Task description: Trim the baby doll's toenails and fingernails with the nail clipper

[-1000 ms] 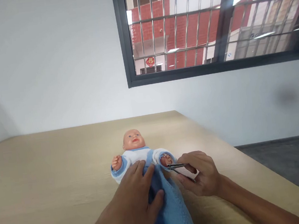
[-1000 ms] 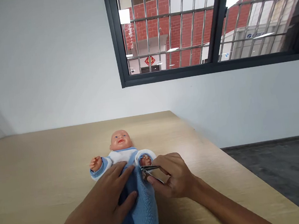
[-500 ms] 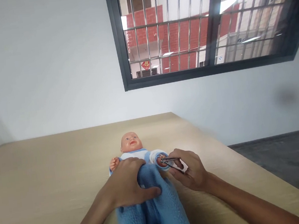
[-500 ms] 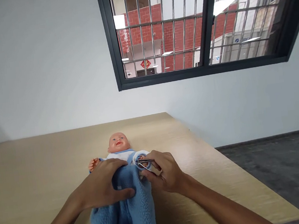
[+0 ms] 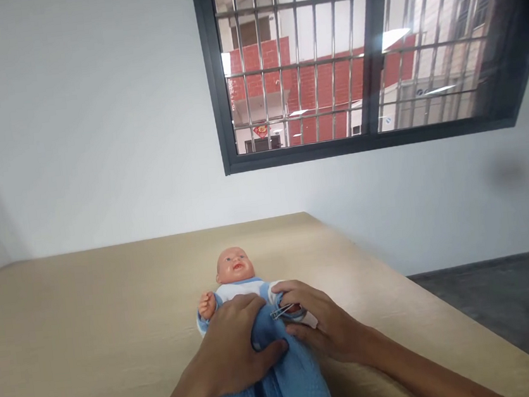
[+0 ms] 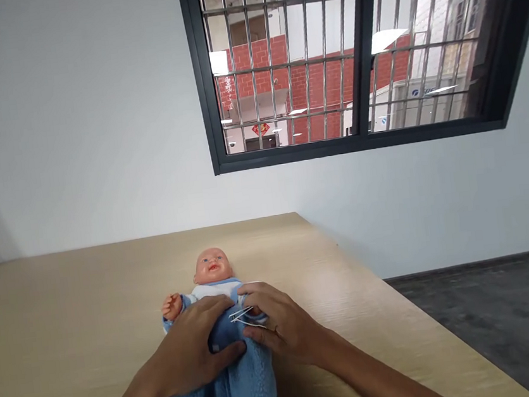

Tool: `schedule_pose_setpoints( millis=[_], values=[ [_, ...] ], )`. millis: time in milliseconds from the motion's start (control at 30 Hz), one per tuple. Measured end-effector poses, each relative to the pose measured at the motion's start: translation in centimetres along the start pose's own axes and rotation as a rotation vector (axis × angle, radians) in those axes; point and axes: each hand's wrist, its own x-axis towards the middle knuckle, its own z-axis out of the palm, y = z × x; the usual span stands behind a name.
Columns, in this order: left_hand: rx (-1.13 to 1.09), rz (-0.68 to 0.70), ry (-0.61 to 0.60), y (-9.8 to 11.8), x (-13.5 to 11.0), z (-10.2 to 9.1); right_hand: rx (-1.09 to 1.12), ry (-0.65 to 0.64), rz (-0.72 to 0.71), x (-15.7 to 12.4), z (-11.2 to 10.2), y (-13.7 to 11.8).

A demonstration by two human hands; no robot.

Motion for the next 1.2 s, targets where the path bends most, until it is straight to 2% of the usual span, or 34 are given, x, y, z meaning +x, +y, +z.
schedule_pose_setpoints(
  millis=[133, 233, 300, 367, 467, 567, 633, 767, 867, 1000, 1100, 1200],
  values=[
    [-0.080, 0.162, 0.018, -2.4, 1.6, 0.7, -0.110, 0.027, -0.090, -0.3, 0.4, -0.5],
    [-0.172, 0.252, -0.041, -4.0, 3.2, 0.4, -0.256, 0.066, -0.130, -0.5, 0.5, -1.0],
    [-0.264, 0.313, -0.112, -4.6, 4.0, -0.2, -0.262, 0.105, -0.120, -0.7, 0.5, -1.4],
    [-0.348, 0.374, -0.226, -4.6, 4.5, -0.9, -0.140, 0.154, -0.074, -0.7, 0.4, -1.9],
    [-0.491, 0.435, -0.383, -3.8, 4.6, -1.6, 0.271, 0.188, 0.109, -0.7, 0.6, -2.8],
    [-0.708, 0.468, -0.491, -2.5, 4.0, -1.5, 0.632, 0.128, 0.258, -0.2, 1.1, -3.6],
    [-0.823, 0.490, -0.553, -1.6, 3.6, -1.6, 0.699, 0.086, 0.265, 0.7, 1.4, -3.9],
    [-0.803, 0.407, -0.645, -0.6, 2.8, -3.2, 0.595, 0.142, 0.237, 3.9, 2.0, -3.3],
    [-0.774, 0.371, -0.735, -1.4, 2.3, -5.1, 0.695, 0.165, 0.345, 6.2, 3.0, -2.2],
    [-0.951, 0.291, -0.761, -4.7, 1.9, -6.7, 0.853, 0.152, 0.418, 7.2, 4.7, -0.7],
    [-0.936, 0.167, -0.795, -7.5, 1.7, -7.4, 0.889, 0.121, 0.443, 6.6, 5.2, 0.2],
    [-0.822, 0.036, -0.675, -9.5, 1.7, -7.5, 0.902, 0.093, 0.480, 6.1, 5.0, 0.7]
  ],
)
